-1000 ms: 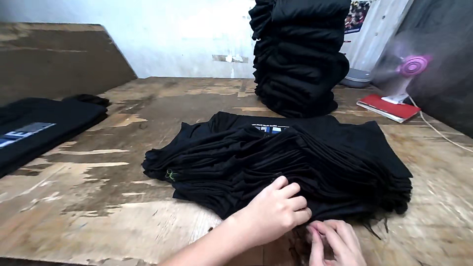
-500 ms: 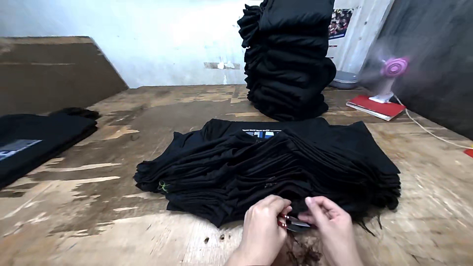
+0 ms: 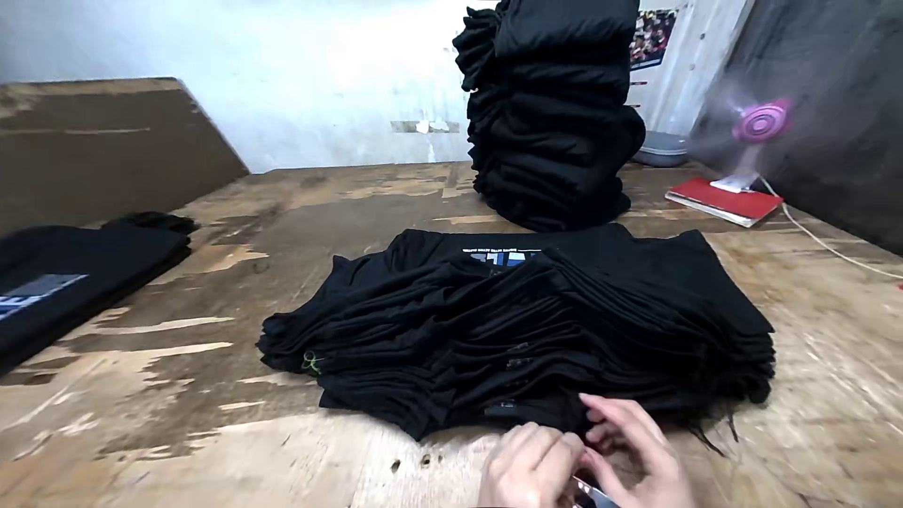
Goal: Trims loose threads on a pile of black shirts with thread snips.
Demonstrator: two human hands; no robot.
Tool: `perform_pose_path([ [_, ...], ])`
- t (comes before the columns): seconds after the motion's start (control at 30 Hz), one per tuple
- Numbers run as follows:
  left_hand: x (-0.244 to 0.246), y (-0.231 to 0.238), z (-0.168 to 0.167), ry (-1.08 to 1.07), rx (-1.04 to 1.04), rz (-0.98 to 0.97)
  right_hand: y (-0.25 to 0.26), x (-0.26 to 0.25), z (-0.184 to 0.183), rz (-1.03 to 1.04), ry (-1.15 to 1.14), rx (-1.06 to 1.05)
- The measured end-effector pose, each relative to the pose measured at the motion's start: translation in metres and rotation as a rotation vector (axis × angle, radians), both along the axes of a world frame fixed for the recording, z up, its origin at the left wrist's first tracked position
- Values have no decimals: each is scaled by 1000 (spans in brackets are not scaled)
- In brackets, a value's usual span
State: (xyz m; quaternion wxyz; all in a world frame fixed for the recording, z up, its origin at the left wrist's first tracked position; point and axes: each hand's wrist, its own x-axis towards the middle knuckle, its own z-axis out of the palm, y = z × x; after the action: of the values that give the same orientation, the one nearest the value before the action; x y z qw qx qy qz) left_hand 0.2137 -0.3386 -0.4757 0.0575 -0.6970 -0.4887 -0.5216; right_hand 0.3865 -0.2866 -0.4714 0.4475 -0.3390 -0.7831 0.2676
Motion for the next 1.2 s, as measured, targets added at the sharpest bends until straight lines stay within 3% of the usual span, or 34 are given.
perform_pose_path([
  [0.07,-1,-3,5,-80,-112,-93,0,-10,-8,-78,-81,177],
  [0.17,-20,5,7,-185,-228,-180,-4,-16,-15,-205,-18,361],
  [0.3,-48,16,8,-58,-159,-5,-20,-2,-15,-251,64,346],
  [0.43,-36,26,3,104,-77,-24,-26,-9,-18,-284,130,350],
  [0.57,-35,33,6,129,-100,-12,-31,-3,-16,-330,123,300],
  [0.73,-43,38,44,174,-704,-196,-42,15,1,-232,-370,23],
  [0.8,-40,56,65,188,-833,-215,-45,2,2,-220,-505,20],
  [0.83,-36,64,70,204,-779,-129,-46,-6,-1,-253,-519,43],
  [0.9,-29,86,63,220,-427,83,-41,-16,-11,-343,-443,117],
  [1.0,-31,118,46,332,5,91,-39,-16,-10,-366,-354,122],
  [1.07,-37,120,40,423,46,-36,-38,-20,-5,-367,-337,139],
  [1.2,-50,94,47,373,-204,-178,-28,-33,-14,-368,-274,293],
])
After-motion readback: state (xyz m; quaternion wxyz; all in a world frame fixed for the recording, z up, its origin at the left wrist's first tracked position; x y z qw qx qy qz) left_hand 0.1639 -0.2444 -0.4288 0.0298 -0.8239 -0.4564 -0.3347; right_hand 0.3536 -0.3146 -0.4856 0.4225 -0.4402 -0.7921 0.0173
